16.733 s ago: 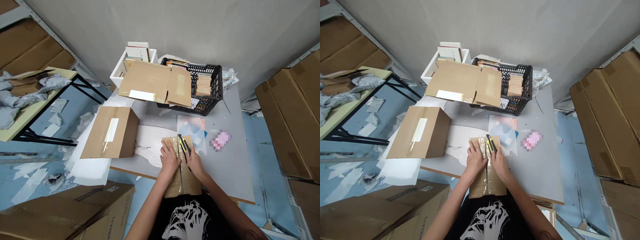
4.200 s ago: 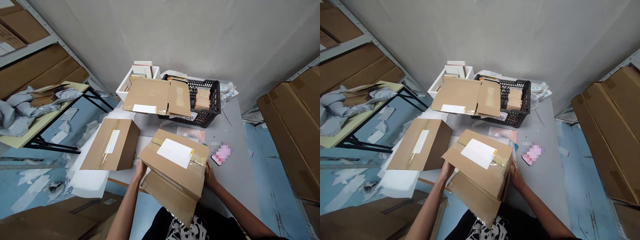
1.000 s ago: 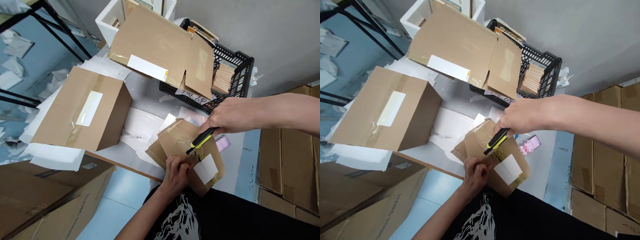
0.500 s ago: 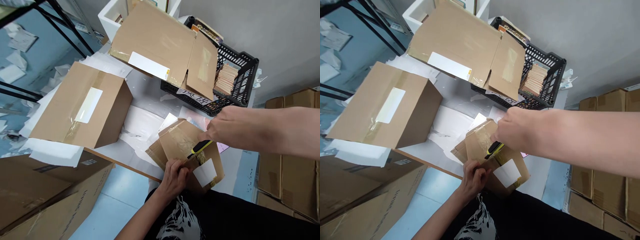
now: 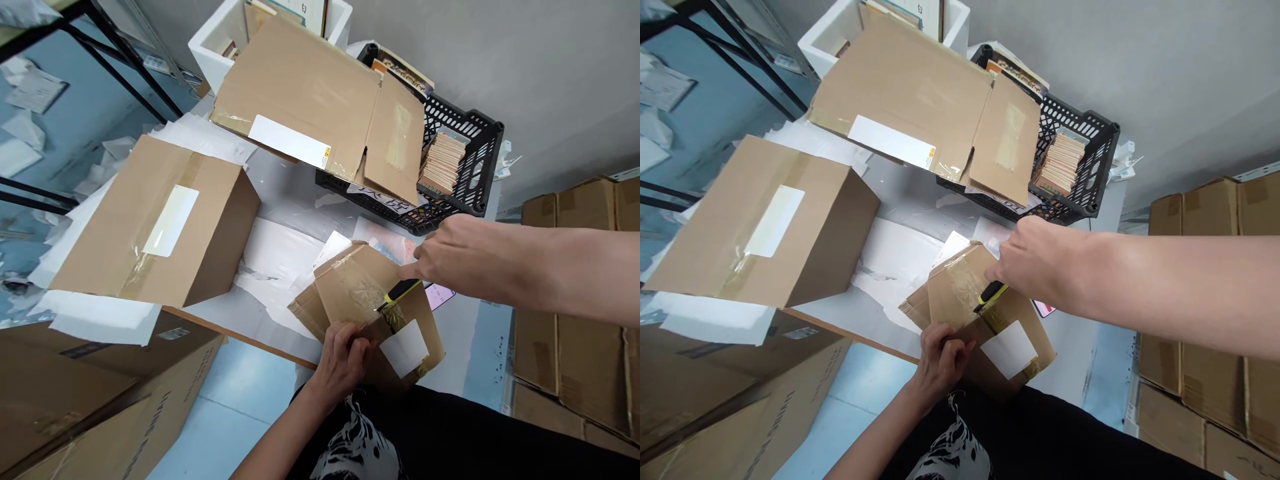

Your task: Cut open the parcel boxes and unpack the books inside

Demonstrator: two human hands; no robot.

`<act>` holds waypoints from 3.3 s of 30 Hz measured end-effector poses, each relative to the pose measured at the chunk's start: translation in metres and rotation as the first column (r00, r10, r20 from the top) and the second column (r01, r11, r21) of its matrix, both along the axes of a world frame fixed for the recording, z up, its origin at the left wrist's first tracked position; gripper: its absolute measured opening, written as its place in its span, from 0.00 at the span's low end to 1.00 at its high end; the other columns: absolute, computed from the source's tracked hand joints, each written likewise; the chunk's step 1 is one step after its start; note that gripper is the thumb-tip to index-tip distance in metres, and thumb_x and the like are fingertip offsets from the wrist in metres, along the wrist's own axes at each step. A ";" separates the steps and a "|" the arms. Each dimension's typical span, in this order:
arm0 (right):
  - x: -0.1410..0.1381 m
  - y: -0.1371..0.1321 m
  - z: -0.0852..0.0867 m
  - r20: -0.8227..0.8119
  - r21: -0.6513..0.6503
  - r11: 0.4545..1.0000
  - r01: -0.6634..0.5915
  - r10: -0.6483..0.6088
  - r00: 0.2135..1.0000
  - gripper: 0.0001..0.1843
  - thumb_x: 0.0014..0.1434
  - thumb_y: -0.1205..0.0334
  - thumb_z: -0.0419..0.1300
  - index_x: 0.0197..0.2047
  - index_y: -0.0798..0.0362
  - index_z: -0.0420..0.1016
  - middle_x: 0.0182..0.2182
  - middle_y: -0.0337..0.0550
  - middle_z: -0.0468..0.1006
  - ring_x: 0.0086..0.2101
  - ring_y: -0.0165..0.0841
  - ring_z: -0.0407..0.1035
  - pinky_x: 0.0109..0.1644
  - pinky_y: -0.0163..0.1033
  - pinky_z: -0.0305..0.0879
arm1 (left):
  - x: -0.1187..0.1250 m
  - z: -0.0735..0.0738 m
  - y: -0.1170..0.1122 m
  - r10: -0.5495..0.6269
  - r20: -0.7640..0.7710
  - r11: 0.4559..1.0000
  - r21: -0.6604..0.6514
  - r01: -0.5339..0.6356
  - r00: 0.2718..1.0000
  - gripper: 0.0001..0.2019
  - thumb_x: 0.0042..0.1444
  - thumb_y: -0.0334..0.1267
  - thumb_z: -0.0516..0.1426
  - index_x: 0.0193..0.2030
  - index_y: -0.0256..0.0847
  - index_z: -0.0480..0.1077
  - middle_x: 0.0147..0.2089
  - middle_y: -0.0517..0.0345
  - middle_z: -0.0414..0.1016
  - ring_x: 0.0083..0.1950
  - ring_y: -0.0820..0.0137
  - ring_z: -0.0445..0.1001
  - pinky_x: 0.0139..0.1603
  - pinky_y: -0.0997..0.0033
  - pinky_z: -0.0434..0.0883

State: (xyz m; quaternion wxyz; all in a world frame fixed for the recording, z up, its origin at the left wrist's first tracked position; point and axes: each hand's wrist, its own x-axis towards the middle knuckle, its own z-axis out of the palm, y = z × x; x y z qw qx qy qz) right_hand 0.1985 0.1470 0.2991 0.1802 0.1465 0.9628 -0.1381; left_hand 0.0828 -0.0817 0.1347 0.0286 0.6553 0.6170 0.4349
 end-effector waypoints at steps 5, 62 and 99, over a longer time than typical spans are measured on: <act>-0.004 -0.002 0.005 0.082 -0.014 0.999 0.033 -0.031 0.996 0.10 0.65 0.61 0.53 0.38 0.52 0.75 0.13 0.26 0.65 0.21 0.24 0.68 0.29 0.33 0.56 | 0.001 0.001 0.001 -0.002 -0.005 1.000 -0.017 0.002 1.000 0.08 0.52 0.30 0.59 0.30 0.42 0.61 0.38 0.55 0.61 0.42 0.68 0.66 0.40 0.68 0.70; 0.028 -0.207 -0.092 0.053 0.410 0.631 0.659 -0.738 0.673 0.43 0.60 0.76 0.50 0.70 0.39 0.35 0.34 0.39 0.72 0.25 0.27 0.71 0.22 0.30 0.58 | -0.004 0.023 0.054 0.128 -0.106 0.976 -0.164 -0.144 0.986 0.12 0.62 0.35 0.50 0.48 0.33 0.69 0.41 0.46 0.65 0.44 0.61 0.63 0.45 0.60 0.65; 0.161 -0.304 -0.113 0.148 0.412 0.655 0.634 -0.734 0.662 0.50 0.48 0.85 0.51 0.68 0.37 0.46 0.28 0.34 0.70 0.22 0.25 0.66 0.20 0.33 0.45 | -0.033 0.013 0.038 0.163 -0.150 0.958 -0.213 -0.193 0.975 0.16 0.62 0.43 0.49 0.49 0.33 0.69 0.41 0.44 0.65 0.45 0.59 0.64 0.47 0.55 0.65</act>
